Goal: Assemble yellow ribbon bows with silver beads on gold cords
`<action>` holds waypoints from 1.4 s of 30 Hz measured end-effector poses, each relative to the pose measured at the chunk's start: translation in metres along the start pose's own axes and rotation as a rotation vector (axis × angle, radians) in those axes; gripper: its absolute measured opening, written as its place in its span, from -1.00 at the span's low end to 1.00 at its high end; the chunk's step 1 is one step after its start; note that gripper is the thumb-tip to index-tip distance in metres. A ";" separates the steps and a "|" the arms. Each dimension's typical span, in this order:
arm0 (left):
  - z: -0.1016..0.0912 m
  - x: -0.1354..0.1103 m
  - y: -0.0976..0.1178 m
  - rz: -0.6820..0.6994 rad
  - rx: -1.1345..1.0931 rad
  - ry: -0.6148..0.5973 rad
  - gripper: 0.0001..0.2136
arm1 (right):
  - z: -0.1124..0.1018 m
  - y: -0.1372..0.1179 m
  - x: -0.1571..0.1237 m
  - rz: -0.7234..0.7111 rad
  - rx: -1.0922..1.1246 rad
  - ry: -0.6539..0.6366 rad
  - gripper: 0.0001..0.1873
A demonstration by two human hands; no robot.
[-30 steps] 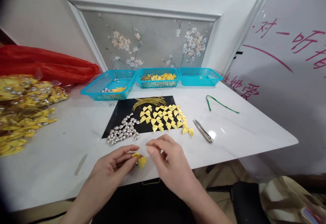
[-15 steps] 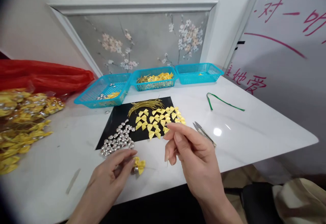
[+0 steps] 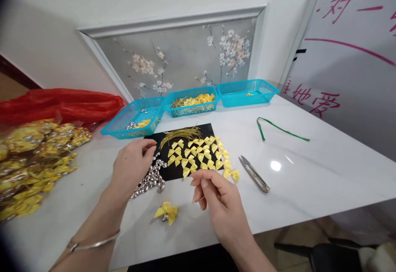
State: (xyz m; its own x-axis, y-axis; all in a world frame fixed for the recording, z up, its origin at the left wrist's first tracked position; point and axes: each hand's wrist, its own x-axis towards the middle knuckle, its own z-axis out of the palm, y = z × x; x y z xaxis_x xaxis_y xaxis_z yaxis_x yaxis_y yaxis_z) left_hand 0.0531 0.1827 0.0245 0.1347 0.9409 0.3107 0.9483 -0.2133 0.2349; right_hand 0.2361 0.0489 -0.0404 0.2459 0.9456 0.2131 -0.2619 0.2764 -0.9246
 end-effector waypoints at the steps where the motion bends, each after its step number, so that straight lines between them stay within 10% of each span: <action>1: 0.005 0.009 -0.001 0.003 0.024 -0.012 -0.74 | -0.001 0.001 -0.001 -0.007 -0.014 0.003 -0.79; 13: 0.054 0.059 -0.002 -0.011 0.103 -0.111 -0.68 | -0.002 0.018 -0.003 -0.071 -0.066 0.016 -0.72; 23: 0.035 0.050 0.005 -0.127 -0.204 -0.152 -0.66 | -0.007 0.022 -0.005 -0.063 -0.073 -0.021 -0.72; 35: -0.019 -0.074 0.023 -0.227 -1.160 -0.275 -0.72 | 0.025 -0.003 0.002 0.217 0.114 -0.199 -0.55; 42: -0.030 -0.133 0.016 -0.340 -1.352 -0.322 -0.79 | 0.052 -0.001 -0.001 0.249 0.297 -0.142 -0.53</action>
State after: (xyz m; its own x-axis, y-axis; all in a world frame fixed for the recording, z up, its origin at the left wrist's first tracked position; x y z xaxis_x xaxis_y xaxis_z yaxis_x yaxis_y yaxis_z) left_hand 0.0414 0.0468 0.0143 0.1919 0.9748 -0.1137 -0.0252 0.1207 0.9924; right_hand 0.1873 0.0571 -0.0230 0.0153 0.9984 0.0547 -0.5606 0.0539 -0.8264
